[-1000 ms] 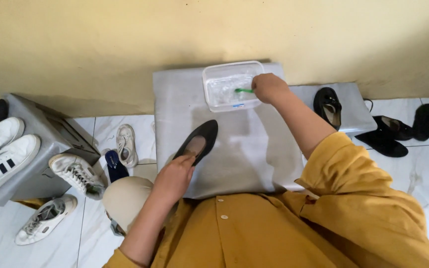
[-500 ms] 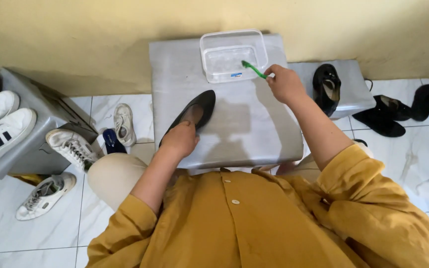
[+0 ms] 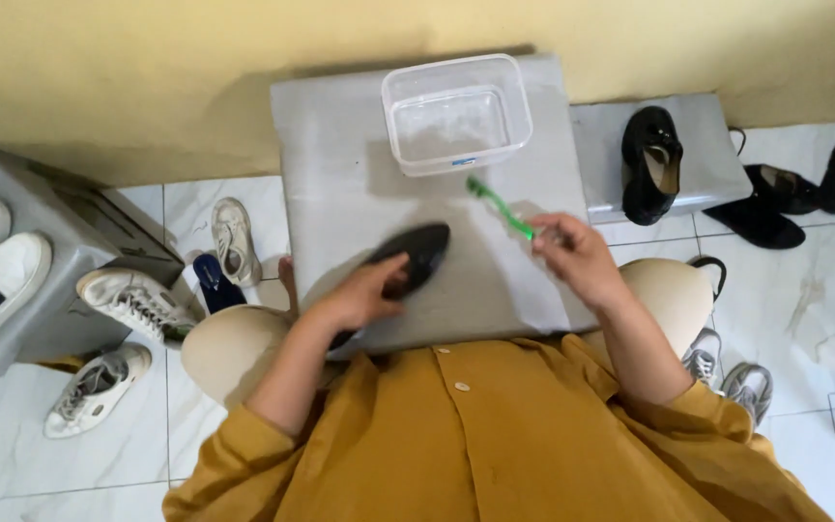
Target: The person scrubs a black platform shoe with a green toothbrush, repeatedly dipping the brush into a plastic container of water. After finishing the first shoe, they place it aside and begin scrubbing a black high-heeled shoe in the same manner.
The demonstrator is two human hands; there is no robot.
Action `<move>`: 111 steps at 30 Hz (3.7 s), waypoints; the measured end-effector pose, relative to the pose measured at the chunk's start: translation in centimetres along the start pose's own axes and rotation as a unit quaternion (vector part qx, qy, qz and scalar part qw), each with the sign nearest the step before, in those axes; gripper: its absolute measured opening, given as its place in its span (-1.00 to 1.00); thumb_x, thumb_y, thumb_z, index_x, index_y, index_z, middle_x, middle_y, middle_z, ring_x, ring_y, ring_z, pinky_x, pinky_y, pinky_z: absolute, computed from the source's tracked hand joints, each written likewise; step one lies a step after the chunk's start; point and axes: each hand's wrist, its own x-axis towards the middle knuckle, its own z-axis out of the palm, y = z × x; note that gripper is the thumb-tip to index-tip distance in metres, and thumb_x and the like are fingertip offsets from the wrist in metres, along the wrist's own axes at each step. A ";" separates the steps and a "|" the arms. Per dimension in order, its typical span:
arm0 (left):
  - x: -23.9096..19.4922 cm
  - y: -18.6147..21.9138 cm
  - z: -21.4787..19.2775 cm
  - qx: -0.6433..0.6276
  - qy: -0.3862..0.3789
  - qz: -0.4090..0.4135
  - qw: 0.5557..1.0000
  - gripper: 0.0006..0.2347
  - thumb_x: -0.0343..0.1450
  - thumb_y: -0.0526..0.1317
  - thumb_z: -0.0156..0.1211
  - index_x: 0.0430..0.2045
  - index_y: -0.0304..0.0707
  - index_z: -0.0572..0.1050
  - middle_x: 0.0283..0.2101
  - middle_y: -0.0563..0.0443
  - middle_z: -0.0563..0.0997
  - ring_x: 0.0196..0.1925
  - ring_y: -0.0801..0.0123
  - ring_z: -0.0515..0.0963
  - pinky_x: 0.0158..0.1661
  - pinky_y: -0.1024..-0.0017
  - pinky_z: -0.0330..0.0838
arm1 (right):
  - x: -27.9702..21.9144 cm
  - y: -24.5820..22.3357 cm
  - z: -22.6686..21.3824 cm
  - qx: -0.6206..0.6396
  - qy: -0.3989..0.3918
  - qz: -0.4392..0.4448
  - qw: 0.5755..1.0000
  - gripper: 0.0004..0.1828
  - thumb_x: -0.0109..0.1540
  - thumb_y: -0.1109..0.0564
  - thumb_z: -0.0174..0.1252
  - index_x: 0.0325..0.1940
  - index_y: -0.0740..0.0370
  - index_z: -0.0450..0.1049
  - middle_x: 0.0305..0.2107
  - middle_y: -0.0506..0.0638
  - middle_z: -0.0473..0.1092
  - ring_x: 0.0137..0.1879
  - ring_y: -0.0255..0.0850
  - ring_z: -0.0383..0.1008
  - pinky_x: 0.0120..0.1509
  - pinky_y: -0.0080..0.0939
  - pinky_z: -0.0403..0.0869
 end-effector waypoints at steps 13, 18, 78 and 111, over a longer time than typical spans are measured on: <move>-11.6 5.7 -1.6 0.161 0.074 -0.198 0.964 -0.18 0.29 -0.04 0.41 0.44 0.23 0.01 0.53 0.12 0.01 0.54 0.03 -0.04 0.35 -0.13 -0.01 | -2.2 1.5 0.6 -0.133 -0.090 -0.022 0.987 -0.70 0.30 0.19 0.22 0.12 0.04 0.55 -0.50 -0.21 0.30 -0.51 -0.44 0.16 -0.35 -0.43 0.20; -11.3 0.6 2.6 0.036 0.278 -0.177 0.943 -0.08 0.15 -0.15 0.56 0.43 -0.16 0.11 0.34 -0.13 0.37 0.37 0.01 0.34 0.35 0.07 0.22 | -3.0 0.9 3.5 -0.187 -0.094 -0.081 0.975 -0.65 0.21 0.24 0.27 0.09 0.13 0.60 -0.18 0.18 0.60 -0.05 0.13 0.61 0.12 0.11 0.53; -5.4 -1.8 6.0 -0.152 0.401 -0.176 0.886 -0.12 0.05 0.04 0.58 0.33 0.01 0.27 0.03 -0.27 0.62 0.12 0.00 0.59 0.15 0.08 0.46 | -5.3 3.1 4.2 -0.301 0.011 -0.208 0.931 -0.70 0.26 0.11 0.21 0.07 -0.10 0.60 -0.30 -0.13 0.49 -0.19 -0.10 0.60 -0.01 -0.15 0.57; -5.1 -1.5 6.1 -0.151 0.400 -0.182 0.886 -0.12 0.04 0.07 0.58 0.32 0.02 0.29 0.06 -0.29 0.61 0.14 -0.08 0.57 0.18 0.03 0.42 | 0.4 -5.2 1.7 -0.479 0.025 -0.144 0.866 -0.76 0.29 0.02 0.21 0.04 -0.16 0.59 -0.33 -0.06 0.50 -0.23 -0.04 0.61 -0.17 -0.07 0.58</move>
